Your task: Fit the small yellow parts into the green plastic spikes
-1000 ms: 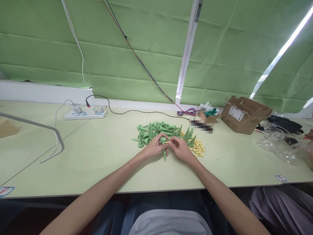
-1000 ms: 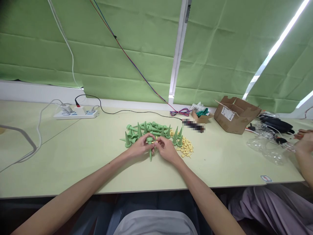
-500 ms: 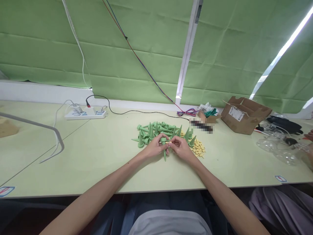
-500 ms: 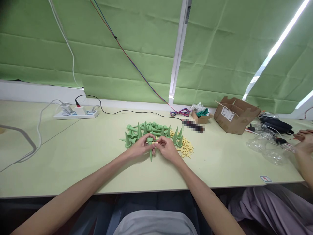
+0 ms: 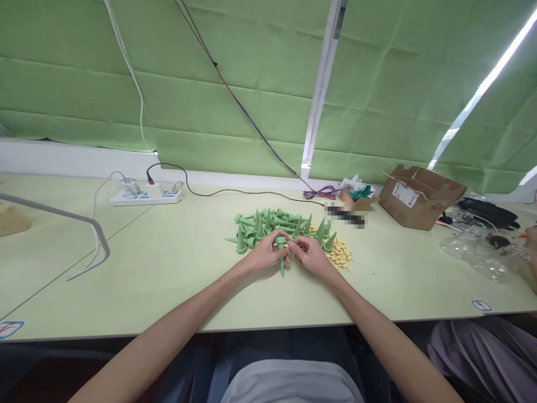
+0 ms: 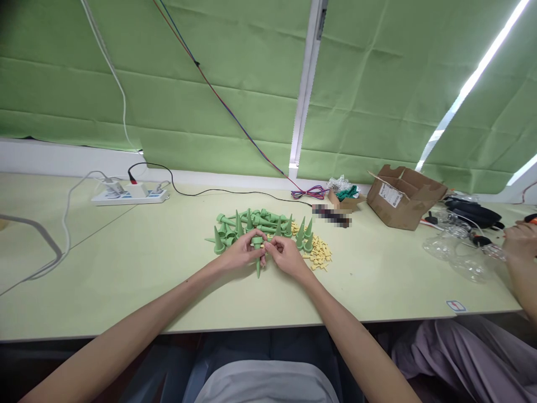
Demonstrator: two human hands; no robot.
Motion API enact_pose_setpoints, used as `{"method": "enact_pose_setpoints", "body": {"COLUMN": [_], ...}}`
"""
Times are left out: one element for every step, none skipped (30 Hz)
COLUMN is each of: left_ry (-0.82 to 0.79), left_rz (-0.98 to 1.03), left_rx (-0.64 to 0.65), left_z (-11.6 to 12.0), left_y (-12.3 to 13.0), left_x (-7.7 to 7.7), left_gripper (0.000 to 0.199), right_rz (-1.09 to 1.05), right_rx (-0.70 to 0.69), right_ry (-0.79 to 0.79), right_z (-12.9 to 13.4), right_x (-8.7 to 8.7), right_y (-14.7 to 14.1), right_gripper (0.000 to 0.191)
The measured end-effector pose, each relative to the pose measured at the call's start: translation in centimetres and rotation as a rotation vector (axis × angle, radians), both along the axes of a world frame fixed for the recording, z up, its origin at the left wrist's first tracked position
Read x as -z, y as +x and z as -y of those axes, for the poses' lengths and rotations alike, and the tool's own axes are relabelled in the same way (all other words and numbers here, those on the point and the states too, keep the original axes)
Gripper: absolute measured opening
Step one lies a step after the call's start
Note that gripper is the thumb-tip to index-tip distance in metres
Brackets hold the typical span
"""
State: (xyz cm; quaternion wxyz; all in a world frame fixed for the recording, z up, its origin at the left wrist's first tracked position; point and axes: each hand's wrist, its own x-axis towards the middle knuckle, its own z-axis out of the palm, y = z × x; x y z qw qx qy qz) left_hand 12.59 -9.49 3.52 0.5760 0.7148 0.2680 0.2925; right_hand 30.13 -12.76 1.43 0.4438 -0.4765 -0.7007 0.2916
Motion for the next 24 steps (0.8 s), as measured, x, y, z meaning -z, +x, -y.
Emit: {"method": "enact_pose_setpoints", "body": {"left_ry": [0.003, 0.005, 0.007, 0.009, 0.012, 0.014, 0.016, 0.016, 0.014, 0.013, 0.011, 0.011, 0.012, 0.014, 0.015, 0.014, 0.01, 0.004, -0.002, -0.006, -0.009, -0.01, -0.01, -0.01], "left_rz": [0.0, 0.0, 0.002, 0.005, 0.008, 0.01, 0.011, 0.012, 0.012, 0.014, 0.016, 0.018, 0.019, 0.02, 0.022, 0.026, 0.029, 0.031, 0.032, 0.031, 0.027, 0.024, 0.022, 0.022], "left_rx": [0.005, 0.009, 0.012, 0.014, 0.013, 0.012, 0.011, 0.011, 0.011, 0.011, 0.011, 0.012, 0.013, 0.014, 0.016, 0.017, 0.019, 0.018, 0.013, 0.005, -0.005, -0.016, -0.028, -0.037], "left_z": [-0.03, -0.06, -0.07, -0.07, -0.05, -0.01, 0.03, 0.08, 0.13, 0.17, 0.21, 0.23, 0.24, 0.24, 0.24, 0.23, 0.22, 0.2, 0.18, 0.14, 0.1, 0.05, 0.0, -0.05], "left_y": [0.0, 0.01, 0.03, 0.05, 0.07, 0.09, 0.12, 0.14, 0.15, 0.16, 0.16, 0.16, 0.15, 0.15, 0.15, 0.16, 0.16, 0.16, 0.17, 0.16, 0.16, 0.14, 0.12, 0.1], "left_x": [0.04, 0.08, 0.11, 0.13, 0.13, 0.1, 0.06, 0.01, -0.05, -0.1, -0.15, -0.18, -0.19, -0.18, -0.16, -0.14, -0.11, -0.09, -0.07, -0.06, -0.04, -0.03, -0.03, -0.02], "left_gripper": [0.038, 0.037, 0.035, 0.034, 0.033, 0.032, 0.031, 0.03, 0.03, 0.03, 0.031, 0.031, 0.031, 0.031, 0.032, 0.032, 0.033, 0.033, 0.034, 0.034, 0.035, 0.035, 0.035, 0.035], "right_rz": [0.013, 0.026, 0.038, 0.05, 0.059, 0.067, 0.071, 0.074, 0.075, 0.075, 0.075, 0.073, 0.073, 0.074, 0.077, 0.08, 0.082, 0.08, 0.073, 0.056, 0.031, -0.001, -0.034, -0.064], "right_rx": [0.004, 0.01, 0.017, 0.025, 0.034, 0.041, 0.046, 0.048, 0.047, 0.043, 0.039, 0.036, 0.036, 0.04, 0.049, 0.06, 0.067, 0.07, 0.07, 0.066, 0.06, 0.05, 0.039, 0.024], "right_ry": [0.002, 0.005, 0.007, 0.009, 0.011, 0.011, 0.01, 0.008, 0.004, -0.001, -0.005, -0.007, -0.008, -0.008, -0.01, -0.015, -0.024, -0.033, -0.037, -0.036, -0.031, -0.024, -0.017, -0.014], "right_z": [-0.02, -0.05, -0.08, -0.1, -0.12, -0.12, -0.12, -0.11, -0.09, -0.06, -0.04, -0.01, 0.0, 0.02, 0.02, 0.03, 0.03, 0.04, 0.04, 0.06, 0.07, 0.09, 0.1, 0.12], "right_x": [0.04, 0.08, 0.13, 0.17, 0.21, 0.24, 0.27, 0.28, 0.28, 0.27, 0.25, 0.22, 0.18, 0.15, 0.11, 0.08, 0.04, 0.01, -0.02, -0.04, -0.05, -0.06, -0.06, -0.06], "right_y": [0.0, 0.0, -0.01, -0.02, -0.04, -0.06, -0.08, -0.1, -0.12, -0.14, -0.16, -0.19, -0.21, -0.24, -0.25, -0.27, -0.27, -0.27, -0.26, -0.26, -0.25, -0.25, -0.25, -0.26], "right_gripper": [0.038, 0.041, 0.043, 0.045, 0.047, 0.048, 0.049, 0.051, 0.052, 0.054, 0.056, 0.057, 0.059, 0.061, 0.062, 0.062, 0.062, 0.062, 0.061, 0.058, 0.055, 0.05, 0.044, 0.039]}}
